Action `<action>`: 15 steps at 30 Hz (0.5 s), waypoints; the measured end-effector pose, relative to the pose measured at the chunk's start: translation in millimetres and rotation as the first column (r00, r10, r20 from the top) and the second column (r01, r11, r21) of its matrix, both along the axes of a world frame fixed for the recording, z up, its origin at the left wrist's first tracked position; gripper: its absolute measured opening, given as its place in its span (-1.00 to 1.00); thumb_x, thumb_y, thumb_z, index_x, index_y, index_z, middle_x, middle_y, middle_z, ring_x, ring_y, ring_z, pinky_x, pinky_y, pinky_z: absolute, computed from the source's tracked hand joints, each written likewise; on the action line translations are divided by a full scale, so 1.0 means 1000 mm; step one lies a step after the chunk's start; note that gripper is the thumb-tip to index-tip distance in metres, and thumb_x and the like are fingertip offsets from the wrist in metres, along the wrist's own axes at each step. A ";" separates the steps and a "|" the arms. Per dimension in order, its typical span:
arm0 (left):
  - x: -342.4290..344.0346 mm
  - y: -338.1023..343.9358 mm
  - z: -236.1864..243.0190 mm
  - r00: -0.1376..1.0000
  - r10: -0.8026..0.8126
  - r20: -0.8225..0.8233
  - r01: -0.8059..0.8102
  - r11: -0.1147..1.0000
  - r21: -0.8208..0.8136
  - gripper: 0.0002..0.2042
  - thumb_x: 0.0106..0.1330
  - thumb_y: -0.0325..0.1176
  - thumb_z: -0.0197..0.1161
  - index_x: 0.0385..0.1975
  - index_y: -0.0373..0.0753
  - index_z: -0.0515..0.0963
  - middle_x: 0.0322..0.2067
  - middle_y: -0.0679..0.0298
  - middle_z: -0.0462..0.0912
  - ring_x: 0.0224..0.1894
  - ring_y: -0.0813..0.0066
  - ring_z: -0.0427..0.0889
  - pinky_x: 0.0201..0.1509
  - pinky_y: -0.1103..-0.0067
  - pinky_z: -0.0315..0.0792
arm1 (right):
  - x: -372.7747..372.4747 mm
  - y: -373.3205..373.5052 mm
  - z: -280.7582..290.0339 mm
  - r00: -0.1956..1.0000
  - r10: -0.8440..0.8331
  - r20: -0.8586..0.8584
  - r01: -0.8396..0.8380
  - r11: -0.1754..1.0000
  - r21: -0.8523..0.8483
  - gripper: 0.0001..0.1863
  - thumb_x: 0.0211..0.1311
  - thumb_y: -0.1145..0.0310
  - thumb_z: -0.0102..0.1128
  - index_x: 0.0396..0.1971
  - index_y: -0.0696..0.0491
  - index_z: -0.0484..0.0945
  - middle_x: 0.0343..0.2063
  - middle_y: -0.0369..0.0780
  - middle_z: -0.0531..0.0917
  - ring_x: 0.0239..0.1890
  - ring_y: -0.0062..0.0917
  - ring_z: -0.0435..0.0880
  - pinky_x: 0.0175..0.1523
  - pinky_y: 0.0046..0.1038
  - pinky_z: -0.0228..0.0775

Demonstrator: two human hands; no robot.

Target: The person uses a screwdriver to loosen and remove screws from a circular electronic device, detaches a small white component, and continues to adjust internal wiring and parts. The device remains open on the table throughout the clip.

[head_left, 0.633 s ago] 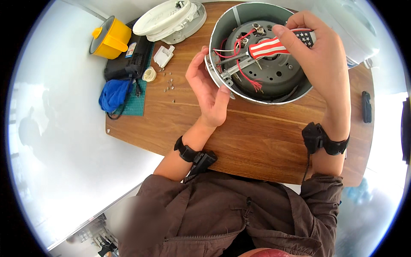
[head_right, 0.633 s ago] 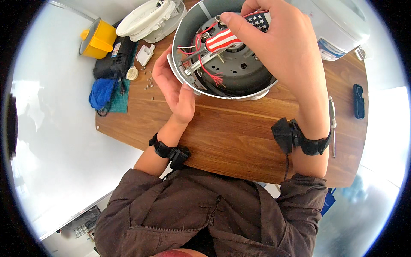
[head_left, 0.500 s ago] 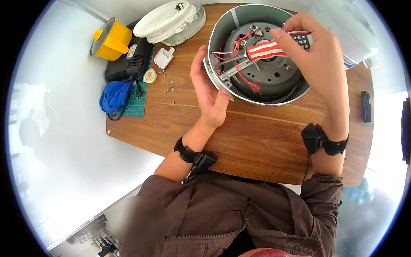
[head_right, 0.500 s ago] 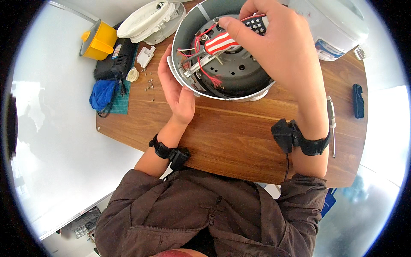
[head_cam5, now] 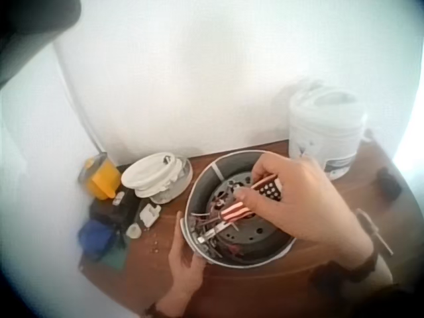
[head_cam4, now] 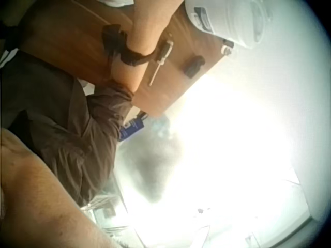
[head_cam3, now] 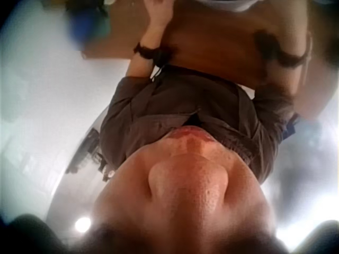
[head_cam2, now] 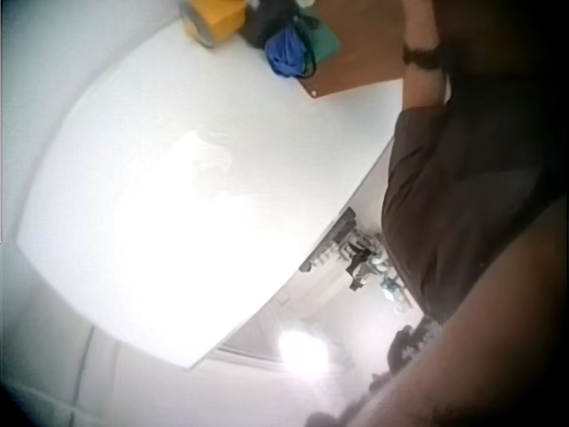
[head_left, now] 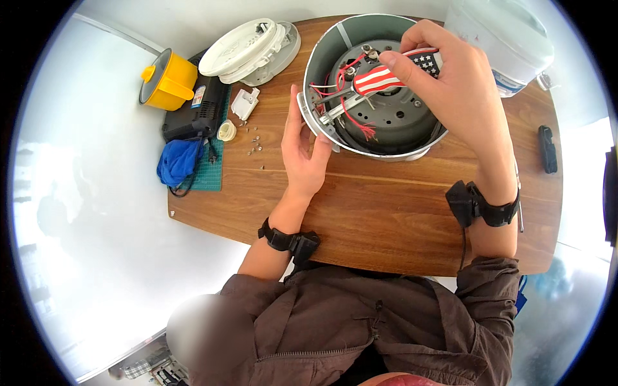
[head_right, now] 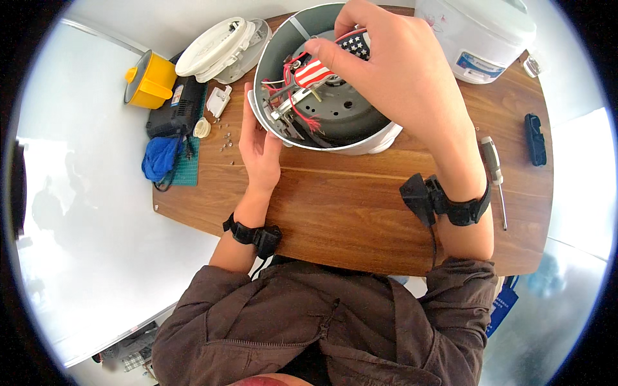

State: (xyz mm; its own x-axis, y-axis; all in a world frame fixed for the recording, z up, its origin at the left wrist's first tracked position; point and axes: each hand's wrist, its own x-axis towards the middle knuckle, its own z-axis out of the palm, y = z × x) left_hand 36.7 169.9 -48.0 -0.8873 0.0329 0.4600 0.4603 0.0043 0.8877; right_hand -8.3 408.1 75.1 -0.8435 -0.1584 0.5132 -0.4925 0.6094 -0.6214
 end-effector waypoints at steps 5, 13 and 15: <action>0.002 0.000 -0.003 1.000 -0.001 -0.015 0.001 1.000 0.013 -0.25 0.47 -0.51 0.13 0.58 -0.45 -0.10 0.50 -0.04 0.20 0.47 0.23 0.34 0.52 0.35 0.21 | 0.004 -0.001 0.001 1.000 -0.027 0.010 0.027 0.998 0.060 -0.65 0.35 0.07 0.39 -0.28 0.10 0.65 -0.58 -0.22 0.66 -0.61 -0.55 0.51 -0.40 -0.45 0.34; 0.001 -0.001 -0.010 1.000 -0.017 -0.018 0.018 0.999 0.051 -0.24 0.50 -0.38 0.19 0.57 -0.45 -0.07 0.48 -0.05 0.24 0.46 0.24 0.34 0.52 0.35 0.21 | 0.004 -0.005 0.002 0.999 0.022 -0.028 -0.021 0.999 0.042 -0.78 0.37 0.21 0.33 -0.30 0.08 0.64 -0.62 -0.23 0.61 -0.63 -0.51 0.48 -0.42 -0.46 0.32; 0.000 -0.001 -0.011 1.000 -0.014 -0.023 0.015 0.999 0.029 -0.23 0.51 -0.32 0.20 0.57 -0.45 -0.07 0.47 -0.04 0.26 0.45 0.24 0.36 0.51 0.35 0.22 | 0.005 -0.006 0.001 0.997 0.064 -0.050 -0.063 0.998 0.025 -0.82 0.35 0.27 0.35 -0.31 0.08 0.64 -0.60 -0.23 0.61 -0.57 -0.49 0.51 -0.37 -0.49 0.36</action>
